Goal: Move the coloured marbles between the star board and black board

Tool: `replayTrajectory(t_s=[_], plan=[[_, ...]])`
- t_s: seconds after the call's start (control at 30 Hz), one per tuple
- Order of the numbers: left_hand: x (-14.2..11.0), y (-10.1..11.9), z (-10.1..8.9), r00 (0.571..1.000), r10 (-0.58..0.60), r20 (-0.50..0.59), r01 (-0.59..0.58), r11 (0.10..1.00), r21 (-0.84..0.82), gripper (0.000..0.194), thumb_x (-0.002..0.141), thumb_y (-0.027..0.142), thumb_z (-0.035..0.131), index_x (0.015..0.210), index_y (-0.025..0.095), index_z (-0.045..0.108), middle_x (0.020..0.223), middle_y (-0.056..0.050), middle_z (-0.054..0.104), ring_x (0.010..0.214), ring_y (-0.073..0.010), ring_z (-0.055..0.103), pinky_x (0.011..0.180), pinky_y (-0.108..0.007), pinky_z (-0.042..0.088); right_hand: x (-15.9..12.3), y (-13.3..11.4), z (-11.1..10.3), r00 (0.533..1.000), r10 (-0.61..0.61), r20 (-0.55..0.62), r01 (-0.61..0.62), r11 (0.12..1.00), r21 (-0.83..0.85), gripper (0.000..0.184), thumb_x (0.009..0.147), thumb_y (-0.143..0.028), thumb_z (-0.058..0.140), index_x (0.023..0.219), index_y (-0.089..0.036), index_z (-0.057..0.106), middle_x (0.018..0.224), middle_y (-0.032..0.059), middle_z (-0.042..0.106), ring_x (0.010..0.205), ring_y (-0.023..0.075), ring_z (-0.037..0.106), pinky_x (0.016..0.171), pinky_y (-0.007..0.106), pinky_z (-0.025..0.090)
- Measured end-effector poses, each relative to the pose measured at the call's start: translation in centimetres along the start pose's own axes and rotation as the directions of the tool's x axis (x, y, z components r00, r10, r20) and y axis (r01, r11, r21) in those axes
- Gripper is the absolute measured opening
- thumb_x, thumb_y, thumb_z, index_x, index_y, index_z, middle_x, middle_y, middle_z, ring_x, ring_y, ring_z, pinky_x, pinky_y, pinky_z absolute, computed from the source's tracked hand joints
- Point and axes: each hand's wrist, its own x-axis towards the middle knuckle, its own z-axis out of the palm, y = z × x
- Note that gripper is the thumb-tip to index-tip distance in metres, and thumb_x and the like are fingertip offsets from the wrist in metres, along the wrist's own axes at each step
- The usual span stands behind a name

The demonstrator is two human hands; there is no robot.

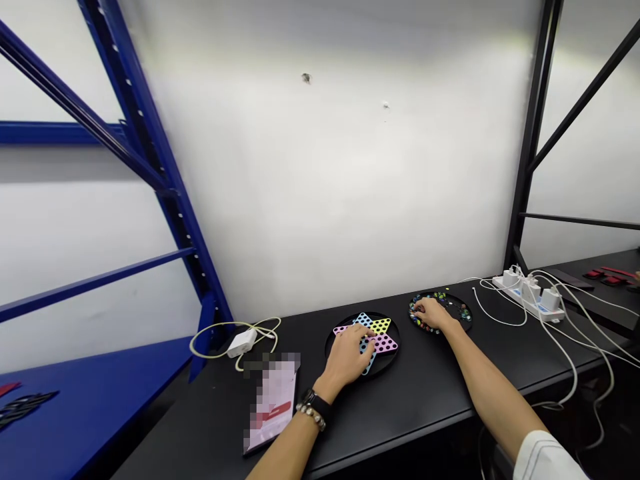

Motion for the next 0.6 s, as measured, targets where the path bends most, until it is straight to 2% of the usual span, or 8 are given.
replayTrajectory(t_s=[0.17,0.27,0.3,0.37,0.43,0.5,0.57,0.6], plan=[[0.0,0.0,0.0,1.000,0.004,-0.002,-0.004,1.000,0.003,0.021,0.087,0.030,0.050,0.098,0.025,0.067,0.106,-0.003,0.070,0.104,-0.0222,0.062,0.094,-0.037,0.045,0.9,0.7,0.6,0.999,0.012,-0.034,-0.012,1.000,0.002,0.014,0.083,-0.026,0.061,0.088,-0.017,0.070,0.078,0.0054,0.068,0.077,0.0181,0.064,0.074,0.028,0.046],[0.0,-0.1,0.1,1.000,0.000,-0.008,0.000,1.000,0.002,0.020,0.087,0.030,0.050,0.097,0.025,0.067,0.107,-0.003,0.070,0.104,-0.0223,0.062,0.094,-0.037,0.045,1.6,0.8,0.2,0.980,0.070,-0.187,-0.026,0.974,0.225,0.013,0.082,-0.027,0.060,0.085,-0.015,0.067,0.080,0.0067,0.068,0.079,0.0192,0.063,0.075,0.029,0.047],[0.0,-0.1,0.1,1.000,0.002,-0.014,-0.002,1.000,0.002,0.020,0.087,0.030,0.050,0.097,0.025,0.067,0.107,-0.003,0.070,0.104,-0.0222,0.062,0.094,-0.037,0.045,1.7,0.7,-0.1,0.964,0.123,-0.236,-0.030,0.931,0.363,0.015,0.083,-0.029,0.060,0.086,-0.015,0.065,0.080,0.0066,0.067,0.077,0.0189,0.063,0.072,0.029,0.048],[0.0,-0.2,0.1,1.000,0.008,-0.025,-0.008,1.000,0.002,0.019,0.088,0.030,0.050,0.096,0.025,0.067,0.106,-0.003,0.069,0.103,-0.0220,0.063,0.093,-0.037,0.045,1.9,0.6,-0.9,0.930,0.253,-0.265,-0.012,0.743,0.669,0.018,0.084,-0.034,0.058,0.088,-0.016,0.061,0.079,0.0054,0.064,0.069,0.0167,0.061,0.063,0.027,0.049],[0.0,-0.3,0.1,0.999,0.011,-0.032,-0.011,1.000,0.003,0.020,0.088,0.031,0.050,0.096,0.026,0.067,0.106,-0.002,0.069,0.102,-0.0219,0.063,0.092,-0.037,0.046,1.9,0.5,-1.7,0.917,0.342,-0.204,0.017,0.478,0.878,0.020,0.086,-0.038,0.055,0.084,-0.019,0.055,0.074,0.0034,0.060,0.061,0.0138,0.058,0.054,0.023,0.047],[0.0,-0.2,0.1,0.999,0.010,-0.033,-0.010,1.000,0.003,0.019,0.087,0.031,0.050,0.095,0.026,0.067,0.105,-0.002,0.069,0.103,-0.0219,0.063,0.093,-0.036,0.046,1.8,0.5,-2.2,0.922,0.370,-0.114,0.009,0.274,0.962,0.023,0.089,-0.040,0.049,0.079,-0.020,0.050,0.068,0.0020,0.056,0.055,0.0113,0.053,0.047,0.020,0.043],[0.0,-0.2,0.0,0.999,0.003,-0.032,-0.003,1.000,0.003,0.019,0.087,0.030,0.050,0.095,0.026,0.067,0.106,-0.002,0.069,0.103,-0.0219,0.063,0.093,-0.036,0.046,1.7,0.5,-2.2,0.930,0.366,-0.046,-0.033,0.208,0.978,0.026,0.091,-0.041,0.044,0.076,-0.020,0.048,0.062,0.0003,0.050,0.047,0.0096,0.046,0.040,0.019,0.037],[0.0,-0.1,-0.1,1.000,0.000,-0.031,0.000,1.000,0.002,0.019,0.088,0.030,0.050,0.095,0.026,0.067,0.106,-0.002,0.069,0.103,-0.0218,0.062,0.093,-0.036,0.046,1.6,0.5,-2.1,0.931,0.362,-0.038,-0.052,0.235,0.971,0.026,0.091,-0.041,0.043,0.076,-0.020,0.048,0.059,-0.0007,0.048,0.044,0.0091,0.041,0.038,0.018,0.033]])
